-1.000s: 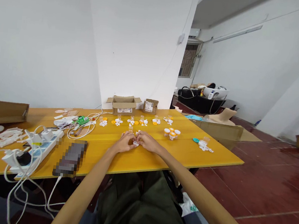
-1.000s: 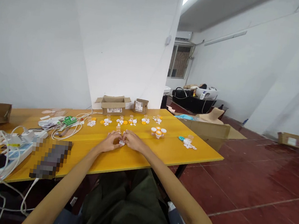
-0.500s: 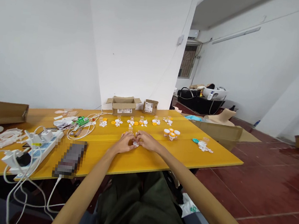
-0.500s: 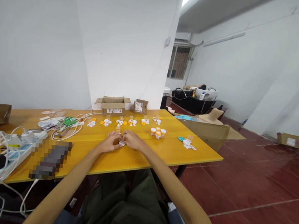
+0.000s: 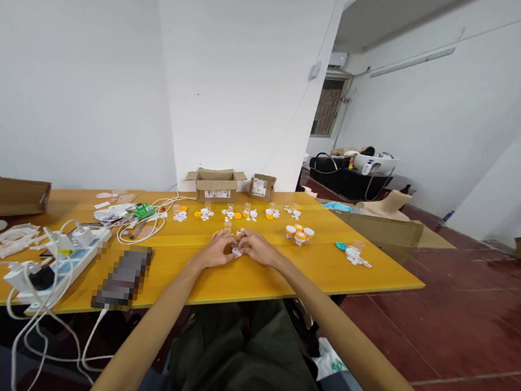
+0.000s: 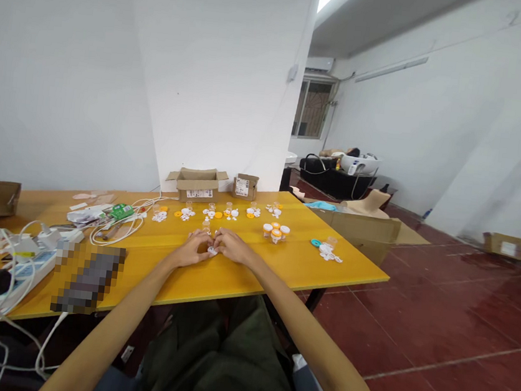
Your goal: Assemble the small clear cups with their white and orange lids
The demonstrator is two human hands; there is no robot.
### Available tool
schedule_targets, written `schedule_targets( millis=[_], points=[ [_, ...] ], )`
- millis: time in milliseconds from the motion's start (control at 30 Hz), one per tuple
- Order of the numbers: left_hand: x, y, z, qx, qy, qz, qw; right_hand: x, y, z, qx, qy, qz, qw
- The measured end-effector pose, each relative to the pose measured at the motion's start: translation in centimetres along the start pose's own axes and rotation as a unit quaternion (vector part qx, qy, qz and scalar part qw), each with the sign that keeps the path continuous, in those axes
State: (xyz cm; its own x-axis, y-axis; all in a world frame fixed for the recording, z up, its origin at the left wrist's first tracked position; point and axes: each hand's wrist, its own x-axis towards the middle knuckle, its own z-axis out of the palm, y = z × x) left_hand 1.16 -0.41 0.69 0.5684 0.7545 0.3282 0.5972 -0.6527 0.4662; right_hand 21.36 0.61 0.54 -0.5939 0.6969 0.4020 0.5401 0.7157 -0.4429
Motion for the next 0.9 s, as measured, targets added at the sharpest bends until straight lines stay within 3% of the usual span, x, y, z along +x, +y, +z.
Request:
schedule_targets(
  millis=[400, 667, 900],
  points=[
    [0.0, 0.4, -0.1, 0.004, -0.001, -0.008, 1.000, -0.8, -1.4, -0.1, -0.032, 0.020, -0.003, 0.999],
    [-0.2, 0.5, -0.2, 0.012, -0.001, -0.007, 1.000, -1.8, -0.5, -0.3, -0.114, 0.099, 0.031, 0.988],
    [-0.2, 0.5, -0.3, 0.021, -0.004, -0.007, 1.000, -2.4, 0.0, 0.0, -0.206, 0.082, 0.049, 0.974]
  ],
)
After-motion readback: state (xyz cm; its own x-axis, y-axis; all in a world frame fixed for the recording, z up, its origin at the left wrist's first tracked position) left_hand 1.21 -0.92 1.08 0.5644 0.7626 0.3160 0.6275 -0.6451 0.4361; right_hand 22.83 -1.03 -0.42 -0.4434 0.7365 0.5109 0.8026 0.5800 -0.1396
